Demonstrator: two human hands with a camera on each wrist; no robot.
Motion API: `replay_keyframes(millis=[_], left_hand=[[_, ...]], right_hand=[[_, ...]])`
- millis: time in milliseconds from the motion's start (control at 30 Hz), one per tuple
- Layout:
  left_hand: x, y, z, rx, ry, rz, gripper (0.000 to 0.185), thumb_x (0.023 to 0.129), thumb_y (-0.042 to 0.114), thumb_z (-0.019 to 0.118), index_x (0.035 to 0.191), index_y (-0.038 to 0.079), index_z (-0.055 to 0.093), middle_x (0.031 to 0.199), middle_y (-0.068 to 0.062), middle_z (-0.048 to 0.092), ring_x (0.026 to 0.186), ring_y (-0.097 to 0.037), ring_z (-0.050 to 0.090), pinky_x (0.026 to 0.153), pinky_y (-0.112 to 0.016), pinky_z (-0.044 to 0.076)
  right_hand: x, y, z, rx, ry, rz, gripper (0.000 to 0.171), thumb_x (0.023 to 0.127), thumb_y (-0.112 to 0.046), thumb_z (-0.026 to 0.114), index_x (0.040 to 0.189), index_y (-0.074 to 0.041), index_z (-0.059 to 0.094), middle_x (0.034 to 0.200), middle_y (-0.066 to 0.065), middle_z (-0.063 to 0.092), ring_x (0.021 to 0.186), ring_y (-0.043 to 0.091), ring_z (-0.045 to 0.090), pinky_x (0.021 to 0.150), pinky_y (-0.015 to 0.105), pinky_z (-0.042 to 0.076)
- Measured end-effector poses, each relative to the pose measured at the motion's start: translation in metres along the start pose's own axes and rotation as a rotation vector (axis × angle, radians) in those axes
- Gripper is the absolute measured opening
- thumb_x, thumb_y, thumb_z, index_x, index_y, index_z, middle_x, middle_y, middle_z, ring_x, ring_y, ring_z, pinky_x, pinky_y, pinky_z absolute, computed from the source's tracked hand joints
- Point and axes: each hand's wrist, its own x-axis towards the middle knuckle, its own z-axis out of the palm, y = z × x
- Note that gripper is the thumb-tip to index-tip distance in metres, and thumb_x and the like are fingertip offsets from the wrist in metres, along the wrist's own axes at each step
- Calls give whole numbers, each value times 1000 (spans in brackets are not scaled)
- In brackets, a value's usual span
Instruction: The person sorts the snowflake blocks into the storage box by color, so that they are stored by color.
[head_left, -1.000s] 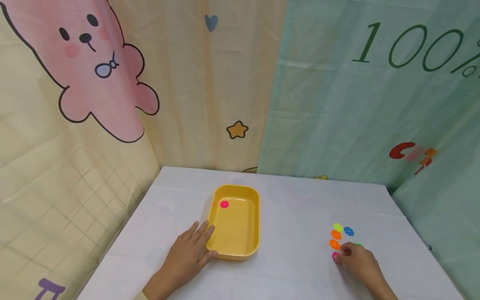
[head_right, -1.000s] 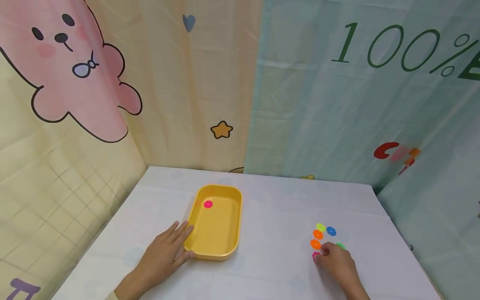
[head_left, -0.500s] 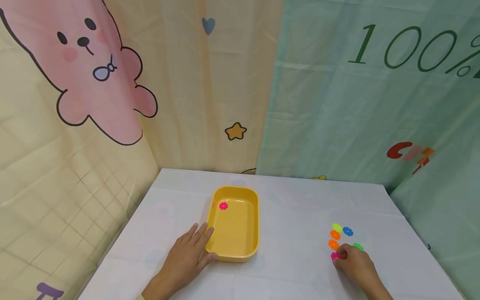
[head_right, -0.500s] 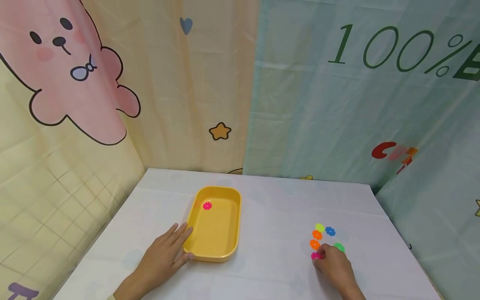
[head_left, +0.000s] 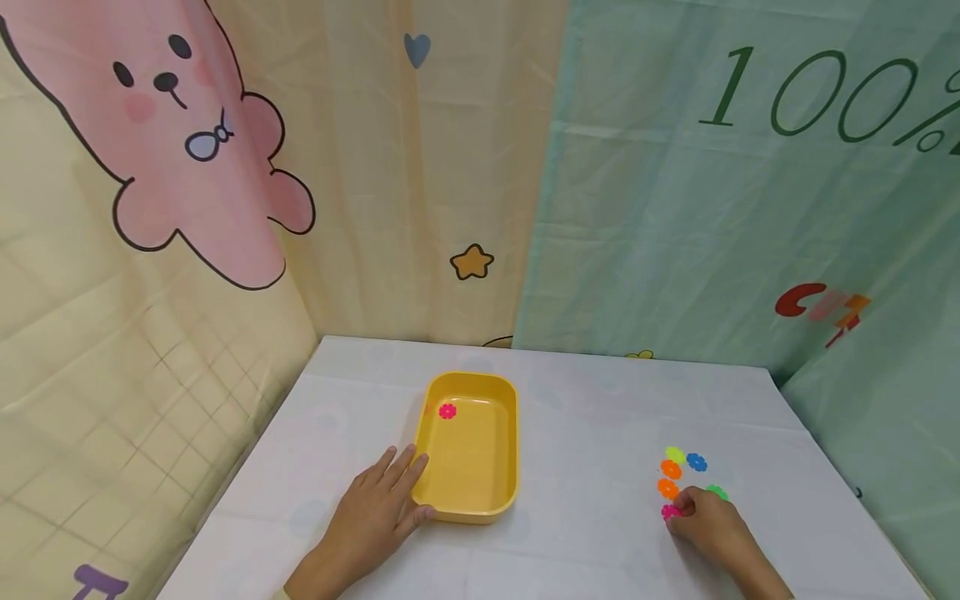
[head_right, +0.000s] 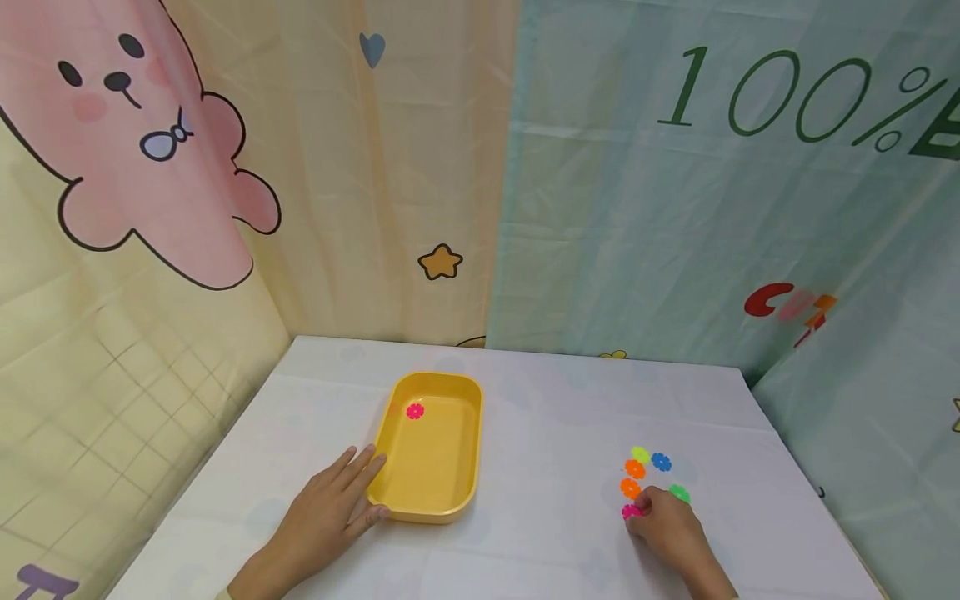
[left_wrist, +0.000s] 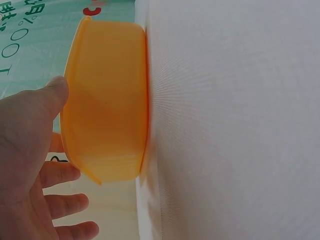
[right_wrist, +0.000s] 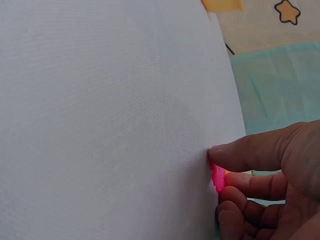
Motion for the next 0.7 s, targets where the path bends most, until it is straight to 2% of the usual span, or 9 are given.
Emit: replay_keyframes(millis=[267,400,533,700], left_hand=[[-1,1,-2,7,-3,-1,72,89,61,55,145,17,45,151,-6,40,137,-33,37,99,-53,41],[-1,1,-2,11,1,1,72,89,61,54,144,16,46,150,-7,41,136,-34,38,99,-53,41],[-1,1,-2,9,10,4,71,89,62,54,143,16,47,149,-7,42,136,-34,39,99,-53,41],[-1,1,-3,7,10,2,72,89,62,54,144,16,47,150,-6,42,136,-34,38,98,-53,42]], right_hand=[[0,-1,1,63,-18,19,32,79,-15,77,95,0,55,83,9,55,77,22,50,63,30,48],[-2,-2,1,121,-3,9,23,82,-14,74,94,-1,58,83,6,56,76,20,51,64,29,48],[-4,-4,3,230,3,0,16,86,-15,69,95,-2,64,83,4,61,75,18,54,64,28,50],[-4,-13,3,406,18,-22,19,88,-14,67,101,1,67,89,5,66,77,17,59,67,28,55]])
